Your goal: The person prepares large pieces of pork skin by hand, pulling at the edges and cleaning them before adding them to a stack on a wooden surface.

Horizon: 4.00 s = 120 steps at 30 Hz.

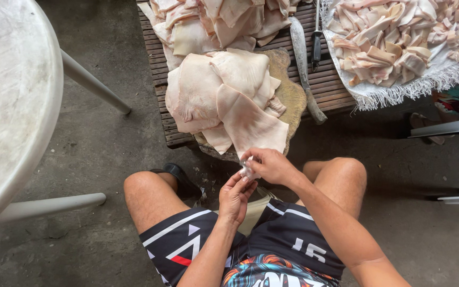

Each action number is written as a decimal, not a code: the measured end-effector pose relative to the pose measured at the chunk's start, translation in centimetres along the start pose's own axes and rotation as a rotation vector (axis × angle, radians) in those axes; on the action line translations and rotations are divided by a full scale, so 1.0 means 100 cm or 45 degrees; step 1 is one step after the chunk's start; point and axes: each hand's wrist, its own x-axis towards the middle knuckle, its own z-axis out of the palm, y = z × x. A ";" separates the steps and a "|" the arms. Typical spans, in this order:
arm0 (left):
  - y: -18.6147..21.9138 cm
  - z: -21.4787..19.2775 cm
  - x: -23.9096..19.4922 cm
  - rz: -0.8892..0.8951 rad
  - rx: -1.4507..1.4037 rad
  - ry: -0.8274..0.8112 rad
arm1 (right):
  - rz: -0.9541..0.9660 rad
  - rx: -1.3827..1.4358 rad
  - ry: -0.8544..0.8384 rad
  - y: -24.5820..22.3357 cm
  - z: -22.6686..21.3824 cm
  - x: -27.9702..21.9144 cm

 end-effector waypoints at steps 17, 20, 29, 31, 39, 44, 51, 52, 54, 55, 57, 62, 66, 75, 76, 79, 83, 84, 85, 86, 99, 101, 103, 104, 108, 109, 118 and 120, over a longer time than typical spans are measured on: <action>-0.002 -0.005 -0.004 0.003 0.003 -0.058 | -0.064 0.127 -0.028 -0.003 0.004 -0.005; 0.003 -0.001 0.000 0.009 0.013 -0.073 | -0.099 -0.029 -0.063 -0.006 -0.001 -0.001; 0.005 -0.002 0.001 0.010 0.025 -0.080 | -0.218 0.100 -0.084 0.004 -0.003 0.001; 0.004 -0.003 -0.001 0.003 0.005 -0.096 | -0.170 0.082 -0.028 0.008 -0.003 0.001; 0.009 0.002 -0.007 -0.034 -0.023 -0.103 | -0.097 0.207 -0.096 0.014 0.008 -0.002; 0.005 -0.004 -0.011 -0.042 0.024 -0.121 | 0.006 0.073 0.122 0.021 0.015 -0.014; 0.002 -0.012 -0.009 0.005 -0.020 -0.137 | 0.215 0.032 0.389 0.038 0.012 -0.018; 0.003 -0.012 -0.006 -0.015 -0.004 -0.118 | 0.083 0.132 0.298 0.044 0.010 -0.019; 0.004 -0.012 -0.007 -0.050 0.024 -0.073 | -0.183 0.323 0.103 0.053 0.024 -0.032; 0.007 -0.012 -0.002 -0.040 0.031 -0.095 | -0.118 0.436 0.080 0.061 0.020 -0.033; 0.008 -0.018 -0.007 -0.042 0.050 -0.107 | 0.039 0.682 0.021 0.080 0.028 -0.048; 0.008 0.013 0.022 -0.026 0.694 0.173 | 0.026 1.424 -0.019 0.123 0.010 -0.049; 0.014 0.056 0.028 0.216 1.190 0.169 | -0.092 1.557 -0.205 0.136 0.008 -0.053; 0.032 0.149 -0.002 0.341 0.420 -0.301 | -0.723 2.191 -0.383 0.122 -0.023 -0.041; 0.037 0.162 0.000 0.293 0.414 -0.261 | -0.741 2.203 -0.372 0.120 -0.028 -0.037; 0.053 0.202 0.027 0.211 0.435 -0.202 | -0.797 2.241 -0.355 0.121 -0.042 -0.029; 0.075 0.262 0.103 0.244 0.597 -0.257 | -0.851 2.277 -0.355 0.127 -0.064 -0.012; 0.078 0.278 0.128 0.249 0.576 -0.265 | -0.851 2.288 -0.344 0.127 -0.069 -0.009; 0.079 0.293 0.151 0.255 0.555 -0.272 | -0.816 2.284 -0.323 0.126 -0.074 -0.006; 0.081 0.308 0.173 0.250 0.497 -0.290 | -0.790 2.274 -0.305 0.123 -0.082 0.000; 0.196 0.273 0.172 0.836 2.368 0.278 | -0.458 2.228 -0.208 0.106 -0.121 0.020; 0.204 0.266 0.166 0.460 2.632 0.491 | -0.404 2.259 -0.211 0.115 -0.114 0.037; 0.201 0.255 0.168 0.264 2.743 0.567 | -0.340 2.271 -0.229 0.124 -0.096 0.050; 0.193 0.246 0.169 0.271 2.682 0.569 | -0.297 2.265 -0.229 0.130 -0.085 0.049; 0.172 0.206 0.164 0.748 2.144 0.435 | -0.326 2.281 -0.236 0.138 -0.056 0.042; 0.168 0.200 0.165 0.987 1.920 0.346 | -0.352 2.284 -0.274 0.138 -0.058 0.043; 0.137 0.173 0.196 0.790 2.062 0.461 | -0.409 2.361 -0.242 0.156 -0.032 0.010; 0.136 0.198 0.209 0.960 1.995 0.323 | -0.387 2.330 -0.233 0.158 -0.029 0.004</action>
